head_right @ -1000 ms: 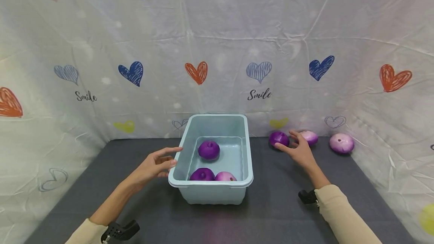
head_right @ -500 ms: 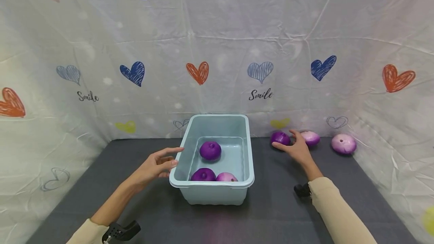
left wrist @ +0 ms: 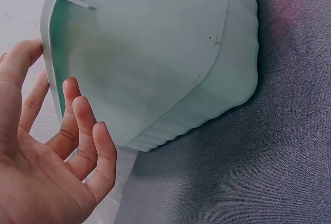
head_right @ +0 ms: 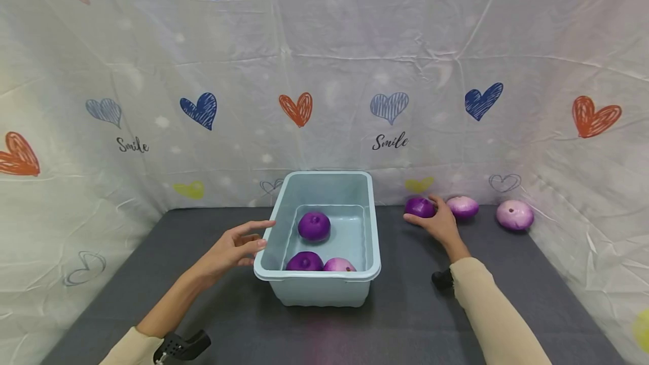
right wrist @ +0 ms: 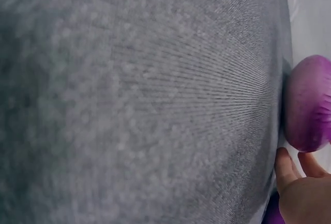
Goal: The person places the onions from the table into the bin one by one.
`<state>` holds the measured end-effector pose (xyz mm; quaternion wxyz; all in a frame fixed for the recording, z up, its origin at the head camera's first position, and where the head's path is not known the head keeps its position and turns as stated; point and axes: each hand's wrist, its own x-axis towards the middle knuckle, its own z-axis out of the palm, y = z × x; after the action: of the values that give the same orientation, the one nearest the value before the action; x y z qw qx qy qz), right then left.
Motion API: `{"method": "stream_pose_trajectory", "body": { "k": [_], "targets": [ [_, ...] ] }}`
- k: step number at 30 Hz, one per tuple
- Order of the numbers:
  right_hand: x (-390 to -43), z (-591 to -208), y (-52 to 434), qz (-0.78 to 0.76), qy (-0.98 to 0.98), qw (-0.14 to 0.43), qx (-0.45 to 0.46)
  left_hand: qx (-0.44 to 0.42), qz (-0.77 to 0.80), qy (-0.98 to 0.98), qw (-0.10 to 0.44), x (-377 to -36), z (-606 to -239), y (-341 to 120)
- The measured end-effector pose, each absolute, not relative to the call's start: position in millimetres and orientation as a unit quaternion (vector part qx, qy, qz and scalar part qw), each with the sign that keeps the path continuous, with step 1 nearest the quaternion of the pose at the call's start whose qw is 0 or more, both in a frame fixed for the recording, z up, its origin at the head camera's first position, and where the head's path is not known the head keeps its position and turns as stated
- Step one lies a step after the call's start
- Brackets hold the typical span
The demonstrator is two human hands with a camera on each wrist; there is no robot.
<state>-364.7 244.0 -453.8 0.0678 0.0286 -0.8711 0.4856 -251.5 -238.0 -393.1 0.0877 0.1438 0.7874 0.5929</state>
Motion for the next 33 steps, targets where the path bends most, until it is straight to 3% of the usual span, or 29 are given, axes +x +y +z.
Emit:
{"method": "stream_pose_trajectory", "body": {
  "k": [10, 33],
  "targets": [
    [-369, -457, 249, 0.458, -0.882, 0.106, 0.02, 0.151, 0.591, 0.787, 0.091, -253, -393, -237],
    [-352, -455, 273, 0.528, -0.839, 0.068, 0.109, 0.156, 0.589, 0.789, 0.076, -252, -392, -237]
  ]
}}
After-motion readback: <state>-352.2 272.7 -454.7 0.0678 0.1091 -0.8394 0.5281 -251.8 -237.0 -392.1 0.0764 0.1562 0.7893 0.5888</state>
